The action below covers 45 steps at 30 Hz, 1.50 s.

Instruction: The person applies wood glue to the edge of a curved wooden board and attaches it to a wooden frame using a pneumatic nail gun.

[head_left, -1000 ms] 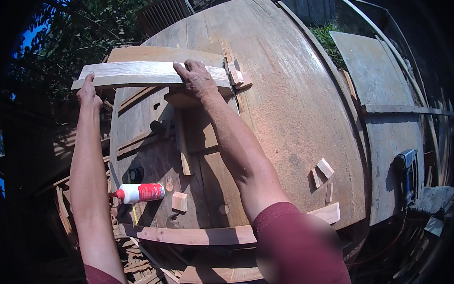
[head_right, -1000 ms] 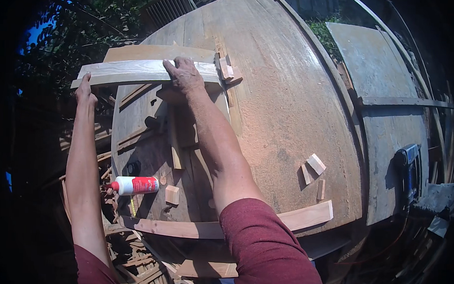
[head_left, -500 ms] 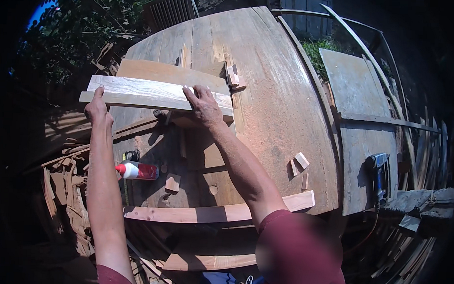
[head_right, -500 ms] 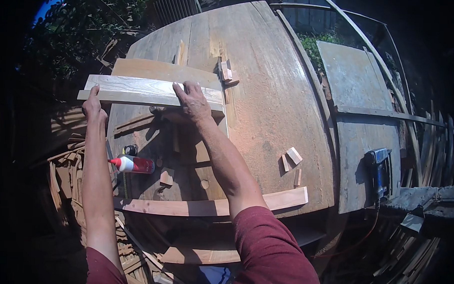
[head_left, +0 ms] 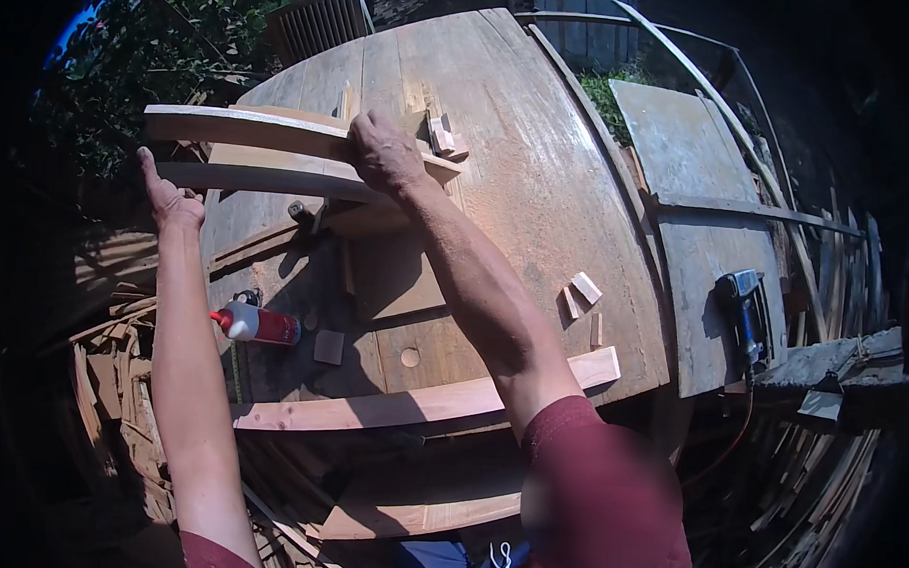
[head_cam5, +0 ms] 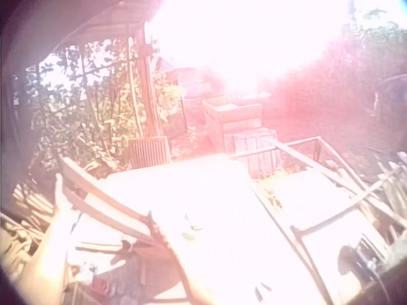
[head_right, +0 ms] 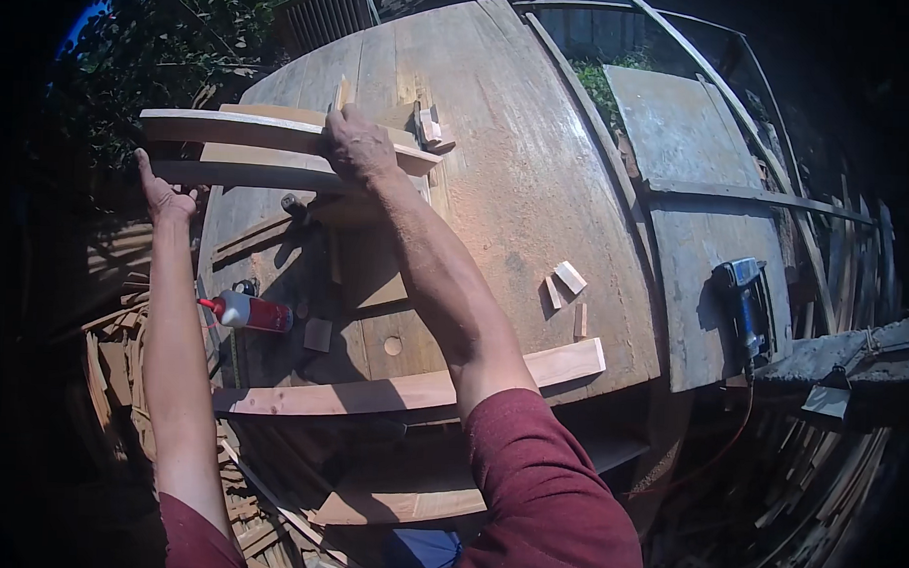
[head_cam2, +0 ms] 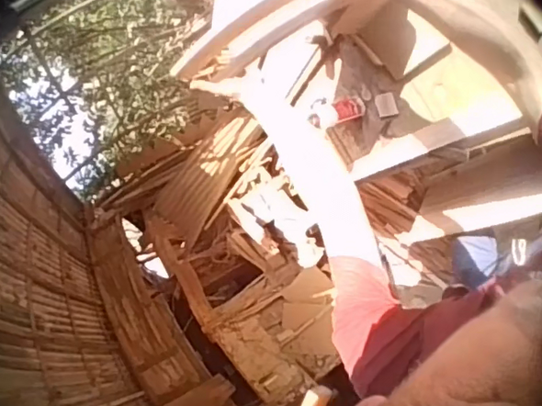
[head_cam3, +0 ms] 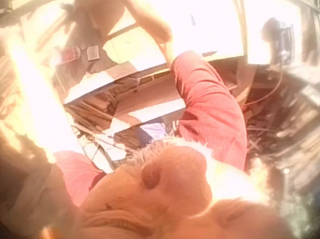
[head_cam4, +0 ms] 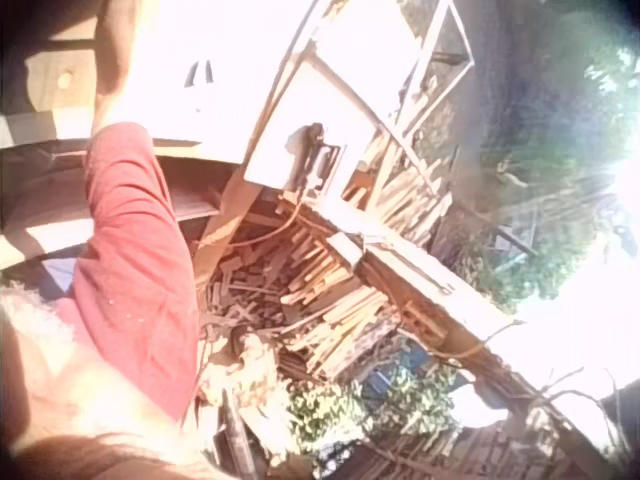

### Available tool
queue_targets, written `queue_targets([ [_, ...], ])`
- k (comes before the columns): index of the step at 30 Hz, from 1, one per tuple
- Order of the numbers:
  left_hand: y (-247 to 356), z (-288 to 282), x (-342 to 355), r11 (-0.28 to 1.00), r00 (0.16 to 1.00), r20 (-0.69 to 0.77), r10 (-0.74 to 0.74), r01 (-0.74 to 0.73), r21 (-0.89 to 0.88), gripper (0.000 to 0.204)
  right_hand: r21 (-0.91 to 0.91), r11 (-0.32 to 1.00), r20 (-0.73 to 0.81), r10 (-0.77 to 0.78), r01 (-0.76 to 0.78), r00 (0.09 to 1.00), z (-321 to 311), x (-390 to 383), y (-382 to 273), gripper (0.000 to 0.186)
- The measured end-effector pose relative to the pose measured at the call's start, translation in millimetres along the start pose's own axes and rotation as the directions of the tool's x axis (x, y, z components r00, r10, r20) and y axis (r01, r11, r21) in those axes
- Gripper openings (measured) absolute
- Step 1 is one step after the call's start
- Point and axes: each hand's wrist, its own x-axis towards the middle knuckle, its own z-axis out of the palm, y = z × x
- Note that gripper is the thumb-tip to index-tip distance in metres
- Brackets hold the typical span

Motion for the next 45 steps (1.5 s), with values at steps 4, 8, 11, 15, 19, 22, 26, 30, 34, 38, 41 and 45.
queue_targets([
  [4, -25.1, -17.4, -155.0, 0.757, 0.810, 0.054, 0.583, -0.567, 0.324, 0.102, -0.045, 0.999, -0.052, 0.005, -0.007, 0.999, -88.2, -71.7, -45.2, 0.029],
  [8, -54.7, 23.9, -353.7, 0.959, 0.936, 0.326, 0.131, -0.203, 0.199, 0.061, 0.055, 0.998, 0.012, 0.006, -0.007, 1.000, -178.4, -207.1, -106.5, 0.029],
  [11, -112.1, -16.9, -385.9, 0.875, 0.887, 0.346, 0.307, -0.406, 0.263, 0.034, 0.039, 0.986, 0.025, 0.163, -0.164, 0.986, -251.0, -308.3, -102.9, 0.045],
  [15, -130.6, -60.6, -422.2, 0.891, 0.769, 0.630, -0.105, -0.208, 0.403, 0.050, -0.244, 0.513, -0.732, 0.460, -0.823, 0.504, -465.3, -454.8, -39.7, 0.068],
  [19, -115.5, -57.5, -475.9, 0.627, 0.464, 0.811, -0.357, -0.524, 0.576, 0.091, -0.306, -0.121, -0.944, 0.165, -0.944, 0.285, -611.4, -576.7, 1.3, 0.070],
  [22, -114.5, -77.0, -474.6, 0.550, 0.426, 0.755, -0.498, -0.519, 0.655, 0.094, -0.218, -0.332, -0.831, 0.556, -0.918, -0.004, -597.5, -581.1, 35.5, 0.059],
  [26, -99.2, -44.7, -507.0, 0.577, 0.407, 0.682, -0.608, -0.363, 0.732, 0.096, -0.123, -0.255, -0.886, 0.464, -0.959, -0.010, -581.5, -618.4, 39.2, 0.063],
  [30, -105.8, -30.6, -526.1, 0.563, 0.418, 0.682, -0.600, -0.384, 0.731, 0.098, -0.255, -0.344, -0.909, 0.404, -0.903, 0.103, -598.4, -637.2, 40.4, 0.066],
  [34, -109.1, -18.7, -532.1, 0.594, 0.351, 0.651, -0.673, -0.268, 0.759, 0.099, -0.420, -0.245, -0.826, 0.501, -0.874, 0.257, -621.3, -676.4, 56.3, 0.057],
  [38, -114.5, -7.5, -537.2, 0.612, 0.411, 0.668, -0.620, -0.280, 0.740, 0.098, -0.433, -0.038, -0.786, 0.504, -0.900, 0.357, -540.5, -626.3, 10.0, 0.071],
  [41, -141.4, 30.3, -553.0, 0.664, 0.440, 0.708, -0.552, -0.282, 0.693, 0.099, 0.063, 0.422, -0.425, 0.831, -0.904, 0.358, -469.1, -523.4, -55.0, 0.087],
  [45, -189.5, 83.8, -569.7, 0.725, 0.614, 0.603, -0.508, -0.073, 0.685, 0.102, 0.264, 0.526, 0.371, 0.718, -0.809, 0.588, -393.1, -401.2, -99.0, 0.089],
])
